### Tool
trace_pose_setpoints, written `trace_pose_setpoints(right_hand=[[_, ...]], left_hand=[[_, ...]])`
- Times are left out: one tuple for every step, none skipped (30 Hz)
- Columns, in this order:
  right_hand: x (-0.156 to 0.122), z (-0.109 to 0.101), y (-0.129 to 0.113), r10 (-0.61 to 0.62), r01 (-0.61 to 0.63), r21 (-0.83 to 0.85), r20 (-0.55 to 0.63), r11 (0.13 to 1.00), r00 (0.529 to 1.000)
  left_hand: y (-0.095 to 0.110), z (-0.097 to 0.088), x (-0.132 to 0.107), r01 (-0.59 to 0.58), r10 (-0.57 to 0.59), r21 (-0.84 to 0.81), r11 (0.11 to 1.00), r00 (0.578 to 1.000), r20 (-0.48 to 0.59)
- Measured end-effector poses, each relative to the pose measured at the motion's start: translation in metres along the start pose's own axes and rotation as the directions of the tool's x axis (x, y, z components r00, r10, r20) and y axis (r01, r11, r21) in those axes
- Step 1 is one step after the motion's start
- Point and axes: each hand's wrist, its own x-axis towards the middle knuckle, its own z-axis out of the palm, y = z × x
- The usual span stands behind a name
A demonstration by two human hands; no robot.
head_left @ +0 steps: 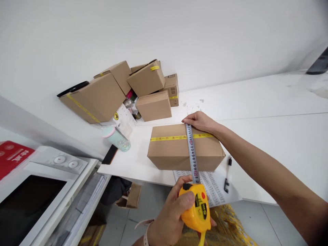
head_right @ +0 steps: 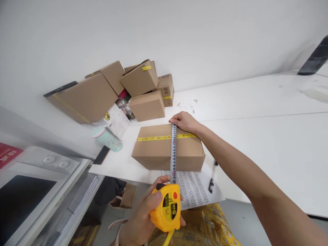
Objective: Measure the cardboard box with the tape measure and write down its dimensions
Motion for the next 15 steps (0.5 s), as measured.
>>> trace_pose_setpoints(right_hand=[[0.001,0.000,0.002,-0.013,0.013,-0.010,0.020,1.000,1.000],[0.002,0.000,0.004,-0.026,0.027,-0.019,0.037,0.999,0.999],[0.003,0.000,0.005,-0.035,0.036,-0.026,0.049,0.999,0.998],[0.003,-0.001,0.005,-0.035,0.037,-0.032,0.053,0.999,0.998],[0.004,-0.001,0.005,-0.031,0.033,-0.038,0.057,0.999,0.998],[0.004,-0.001,0.005,-0.023,0.025,-0.043,0.062,0.999,0.998],[0.004,0.000,0.004,-0.014,0.017,-0.047,0.067,0.999,0.998],[0.004,0.000,0.004,-0.007,0.010,-0.050,0.071,0.999,0.997],[0.004,0.000,0.003,-0.003,0.007,-0.051,0.075,0.999,0.997],[0.003,0.000,0.002,-0.004,0.008,-0.052,0.077,0.999,0.997],[0.003,-0.001,0.002,-0.007,0.011,-0.051,0.077,0.999,0.997],[0.003,-0.001,0.001,-0.011,0.014,-0.049,0.077,0.999,0.997],[0.002,-0.001,0.001,-0.014,0.018,-0.047,0.078,0.999,0.997],[0.002,-0.001,0.001,-0.015,0.019,-0.045,0.079,0.999,0.997],[0.002,-0.001,0.000,-0.015,0.019,-0.044,0.079,0.999,0.997]], left_hand=[[0.000,-0.001,-0.001,-0.001,0.001,0.001,1.000,1.000,-0.005],[0.001,-0.001,-0.002,-0.002,0.002,0.006,1.000,1.000,-0.013],[0.001,-0.002,-0.003,-0.002,0.002,0.010,1.000,1.000,-0.024],[0.002,-0.001,-0.003,-0.001,0.001,0.013,1.000,0.999,-0.032],[0.003,-0.001,-0.004,0.006,-0.005,0.017,1.000,0.999,-0.039],[0.003,0.000,-0.003,0.011,-0.010,0.019,1.000,0.999,-0.043],[0.003,0.001,-0.003,0.016,-0.015,0.019,1.000,0.999,-0.040],[0.002,0.003,-0.002,0.024,-0.023,0.020,1.000,0.999,-0.033],[0.001,0.005,0.000,0.031,-0.030,0.023,0.999,0.999,-0.025],[0.000,0.006,0.002,0.035,-0.035,0.027,0.999,0.999,-0.014],[-0.002,0.008,0.003,0.040,-0.040,0.030,0.999,0.999,-0.001],[-0.004,0.010,0.006,0.048,-0.048,0.032,0.998,0.999,0.015],[-0.005,0.011,0.007,0.055,-0.056,0.033,0.998,0.998,0.031],[-0.007,0.012,0.009,0.059,-0.060,0.031,0.998,0.997,0.047],[-0.008,0.012,0.011,0.060,-0.062,0.028,0.998,0.996,0.063]])
